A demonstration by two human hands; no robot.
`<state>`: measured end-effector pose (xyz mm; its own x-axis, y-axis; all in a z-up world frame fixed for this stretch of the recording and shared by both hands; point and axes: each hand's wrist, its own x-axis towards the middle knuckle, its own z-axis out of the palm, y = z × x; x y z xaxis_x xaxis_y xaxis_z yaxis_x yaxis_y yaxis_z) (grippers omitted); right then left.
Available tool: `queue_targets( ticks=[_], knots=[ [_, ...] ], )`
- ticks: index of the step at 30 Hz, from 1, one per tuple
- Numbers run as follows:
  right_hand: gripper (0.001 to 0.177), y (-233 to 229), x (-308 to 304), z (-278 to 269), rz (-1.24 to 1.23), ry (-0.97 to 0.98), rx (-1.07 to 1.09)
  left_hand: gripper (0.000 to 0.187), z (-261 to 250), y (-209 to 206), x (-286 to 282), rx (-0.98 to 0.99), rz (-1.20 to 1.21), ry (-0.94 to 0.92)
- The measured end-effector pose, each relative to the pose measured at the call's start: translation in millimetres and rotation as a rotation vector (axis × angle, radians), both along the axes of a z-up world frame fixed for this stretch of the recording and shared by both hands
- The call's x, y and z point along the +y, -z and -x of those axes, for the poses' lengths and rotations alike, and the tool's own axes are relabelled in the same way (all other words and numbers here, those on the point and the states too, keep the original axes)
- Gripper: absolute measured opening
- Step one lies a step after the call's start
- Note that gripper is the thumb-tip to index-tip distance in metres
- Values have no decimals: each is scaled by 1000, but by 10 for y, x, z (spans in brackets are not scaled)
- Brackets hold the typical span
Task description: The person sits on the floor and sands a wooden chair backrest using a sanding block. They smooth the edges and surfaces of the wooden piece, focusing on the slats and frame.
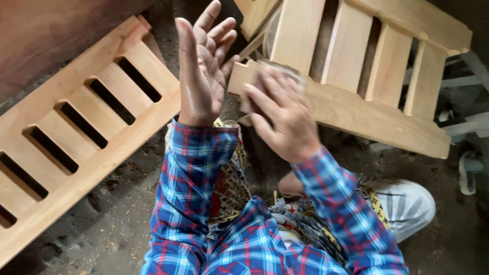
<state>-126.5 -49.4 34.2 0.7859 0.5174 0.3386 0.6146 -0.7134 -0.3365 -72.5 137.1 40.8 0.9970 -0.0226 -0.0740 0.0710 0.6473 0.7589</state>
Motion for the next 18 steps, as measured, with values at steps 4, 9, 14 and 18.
queue_targets(
  ticks=[4, 9, 14, 18],
  knots=[
    [22, -194, -725, 257, -74, 26, -81, 86, 3, 87, -60, -13, -293, -35],
    [33, 397, -2807, 594, 232, 568, -184, 42, -4, 165, -186, -139, -831, -233],
    [41, 702, -3123, 509, 185, 759, -56, 28, 48, 24, -429, -346, -1132, -435],
    [30, 130, -1423, 267, -44, 448, -145, 24, 153, -52, -815, -489, -1326, -514]
  ],
)
